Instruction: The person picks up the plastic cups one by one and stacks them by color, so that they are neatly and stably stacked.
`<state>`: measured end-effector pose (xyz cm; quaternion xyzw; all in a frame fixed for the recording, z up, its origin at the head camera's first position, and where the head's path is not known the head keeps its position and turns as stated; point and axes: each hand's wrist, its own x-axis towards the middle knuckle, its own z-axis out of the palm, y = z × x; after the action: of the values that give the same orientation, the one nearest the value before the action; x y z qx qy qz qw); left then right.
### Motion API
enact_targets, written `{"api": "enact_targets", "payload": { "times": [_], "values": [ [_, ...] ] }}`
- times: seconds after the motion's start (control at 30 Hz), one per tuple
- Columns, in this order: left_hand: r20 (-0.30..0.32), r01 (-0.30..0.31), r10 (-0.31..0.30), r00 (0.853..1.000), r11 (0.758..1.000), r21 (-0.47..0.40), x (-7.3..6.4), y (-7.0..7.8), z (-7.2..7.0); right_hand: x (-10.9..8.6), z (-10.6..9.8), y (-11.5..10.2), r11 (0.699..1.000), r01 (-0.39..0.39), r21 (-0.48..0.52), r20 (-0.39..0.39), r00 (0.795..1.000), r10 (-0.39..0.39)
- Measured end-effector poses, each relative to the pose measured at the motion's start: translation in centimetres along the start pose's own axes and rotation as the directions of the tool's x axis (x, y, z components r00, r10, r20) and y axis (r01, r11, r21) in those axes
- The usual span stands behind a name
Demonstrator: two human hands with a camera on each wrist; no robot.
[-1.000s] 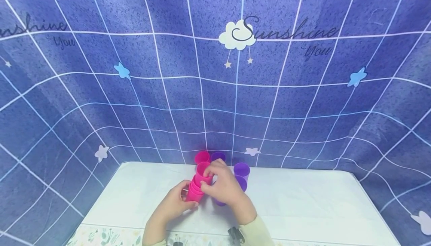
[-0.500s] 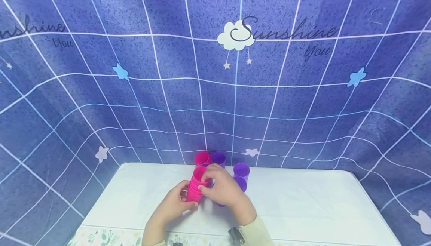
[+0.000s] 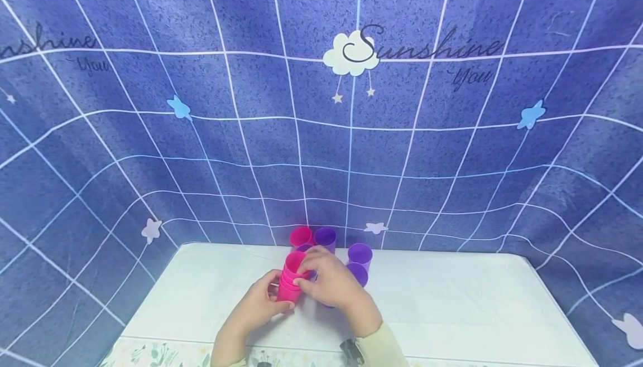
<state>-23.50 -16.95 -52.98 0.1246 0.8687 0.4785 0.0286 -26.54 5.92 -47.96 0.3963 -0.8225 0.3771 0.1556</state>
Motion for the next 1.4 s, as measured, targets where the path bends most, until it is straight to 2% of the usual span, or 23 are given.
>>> {"api": "enact_targets", "payload": {
  "times": [0.33, 0.6, 0.9, 1.1, 1.23, 1.4],
  "values": [
    [-0.001, 0.010, -0.010, 1.000, 1.000, -0.004, -0.2, -0.4, 0.1, -0.1, 0.5, -0.2, 1.000, 0.001, -0.006, 0.038, 0.999, 0.000],
    [0.012, 0.012, -0.011, 1.000, 0.999, -0.034, -0.3, -0.2, -0.1, 0.0, 0.3, -0.7, 0.999, -0.029, -0.031, 0.048, 0.998, 0.030],
    [0.004, 0.006, -0.006, 1.000, 1.000, -0.028, 0.0, -0.4, -0.1, 0.0, 0.3, -0.6, 0.999, -0.030, -0.040, 0.012, 0.999, 0.030],
    [-0.007, 0.019, -0.019, 1.000, 1.000, -0.020, -0.1, -0.5, -0.3, 0.1, 0.3, -0.8, 0.996, -0.071, 0.047, -0.002, 0.997, 0.072],
    [-0.008, 0.018, -0.018, 1.000, 0.999, -0.027, -0.2, -0.5, -0.5, 0.2, 0.8, -1.2, 0.993, -0.068, 0.094, -0.040, 0.997, 0.072],
    [0.002, 0.007, -0.007, 1.000, 0.998, -0.066, -0.1, -0.5, -0.6, 0.5, 1.5, -1.7, 0.994, -0.062, 0.092, -0.101, 0.992, 0.071]
  ]
}}
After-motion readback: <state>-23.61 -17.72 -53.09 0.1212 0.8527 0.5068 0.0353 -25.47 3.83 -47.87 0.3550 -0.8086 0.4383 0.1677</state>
